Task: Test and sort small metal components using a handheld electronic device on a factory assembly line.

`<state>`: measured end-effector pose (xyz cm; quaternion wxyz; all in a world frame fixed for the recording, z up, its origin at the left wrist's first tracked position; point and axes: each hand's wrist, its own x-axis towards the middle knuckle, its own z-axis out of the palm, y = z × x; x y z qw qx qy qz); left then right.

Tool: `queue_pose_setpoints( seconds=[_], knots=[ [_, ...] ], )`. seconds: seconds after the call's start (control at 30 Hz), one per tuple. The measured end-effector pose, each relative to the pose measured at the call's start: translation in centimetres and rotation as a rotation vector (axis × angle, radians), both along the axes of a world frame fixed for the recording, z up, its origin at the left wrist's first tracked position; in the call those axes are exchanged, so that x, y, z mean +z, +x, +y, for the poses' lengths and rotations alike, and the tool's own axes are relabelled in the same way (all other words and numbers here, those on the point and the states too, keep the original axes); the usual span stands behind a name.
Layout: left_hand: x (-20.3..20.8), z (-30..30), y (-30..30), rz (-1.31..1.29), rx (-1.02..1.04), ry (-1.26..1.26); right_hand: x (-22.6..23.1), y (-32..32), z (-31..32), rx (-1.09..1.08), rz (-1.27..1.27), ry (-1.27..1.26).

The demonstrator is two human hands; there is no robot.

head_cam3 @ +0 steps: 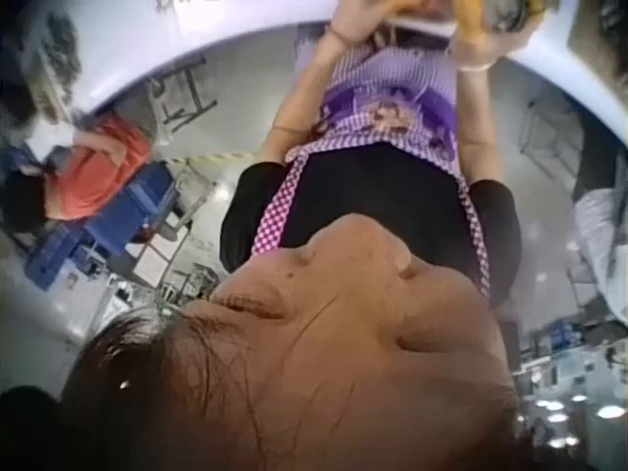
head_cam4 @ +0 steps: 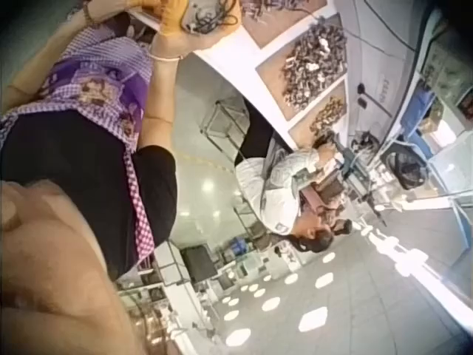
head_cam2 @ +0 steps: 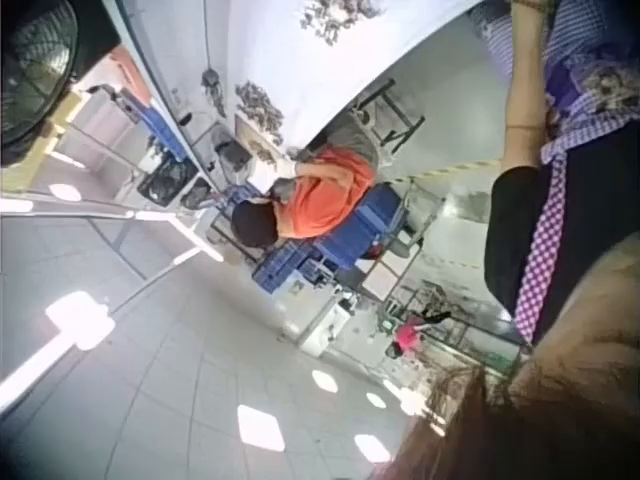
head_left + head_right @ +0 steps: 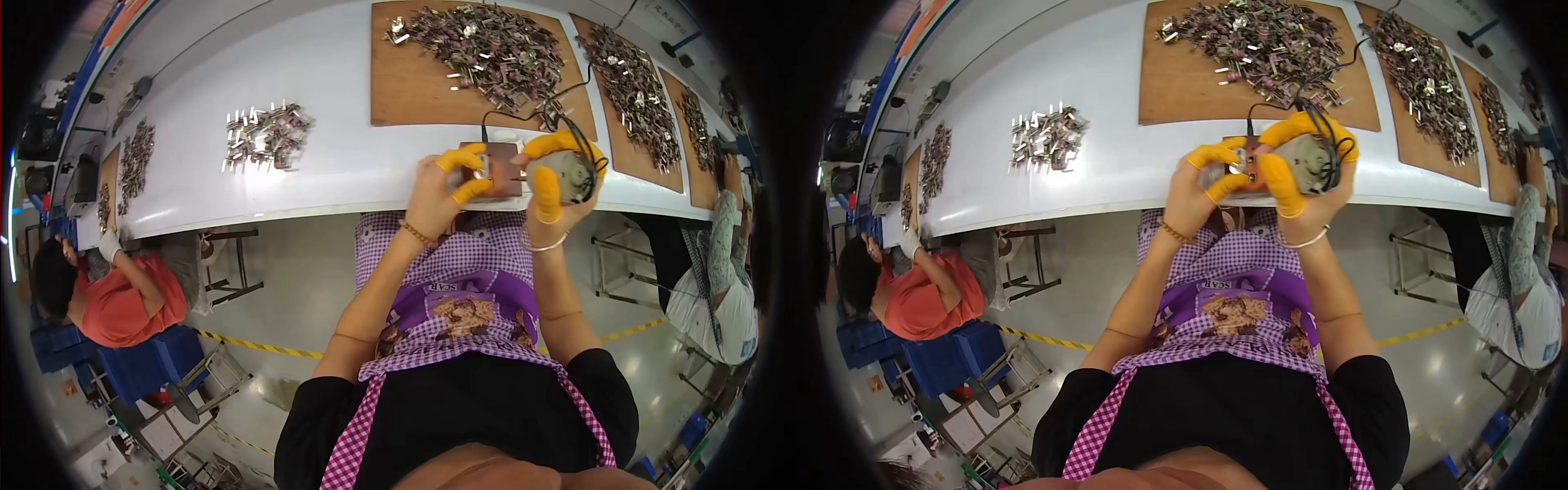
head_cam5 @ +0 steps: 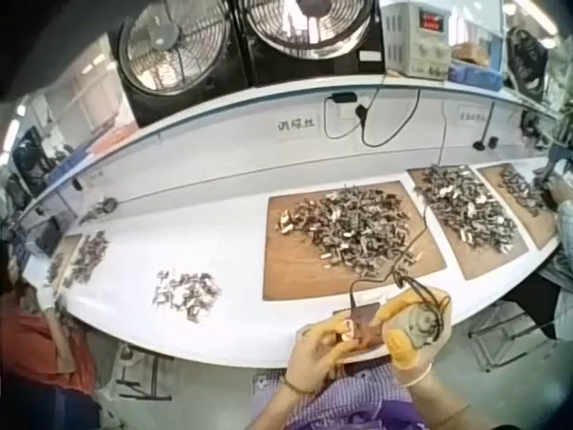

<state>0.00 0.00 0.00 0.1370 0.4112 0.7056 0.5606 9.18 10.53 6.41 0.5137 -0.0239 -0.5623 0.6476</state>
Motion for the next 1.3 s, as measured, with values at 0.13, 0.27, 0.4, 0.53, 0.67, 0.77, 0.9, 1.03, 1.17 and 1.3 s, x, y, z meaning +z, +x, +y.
queue_pose_setpoints(
  seconds=[0.13,0.27,0.4,0.53,0.67,0.77,0.9,1.03,1.17,1.3],
  knots=[
    [0.6,-4.1,-7.6,0.260,0.299,-0.144,-0.1,0.2,1.1,-0.167,-0.094,-0.040],
    [0.2,-8.9,-13.4,0.583,0.775,-0.769,-1.1,2.6,2.9,-0.199,-0.182,-0.089],
    [2.1,-6.1,-14.5,0.894,0.887,-0.869,-1.6,2.6,3.0,-0.240,-0.208,-0.126],
    [4.4,2.0,-16.1,0.716,0.496,-0.516,-1.5,2.4,2.9,-0.236,-0.209,-0.134],
    [1.6,8.7,-19.2,0.858,0.462,-0.521,-1.4,1.9,2.2,-0.245,-0.261,-0.144],
    [-1.2,9.5,-21.6,0.787,0.447,-0.520,-1.4,2.4,2.2,-0.251,-0.267,-0.143],
    [-1.2,8.7,-20.7,0.680,0.441,-0.305,-2.2,3.7,3.5,-0.240,-0.284,-0.217],
    [0.0,5.2,-18.0,0.534,0.256,-0.183,-1.8,4.0,4.5,-0.284,-0.312,-0.127],
    [0.1,2.8,-16.2,0.468,0.222,-0.219,-2.3,3.9,4.6,-0.322,-0.335,-0.104],
    [-0.9,1.9,-17.0,0.698,0.134,-0.248,-1.8,3.6,4.1,-0.265,-0.330,-0.067]
  ],
)
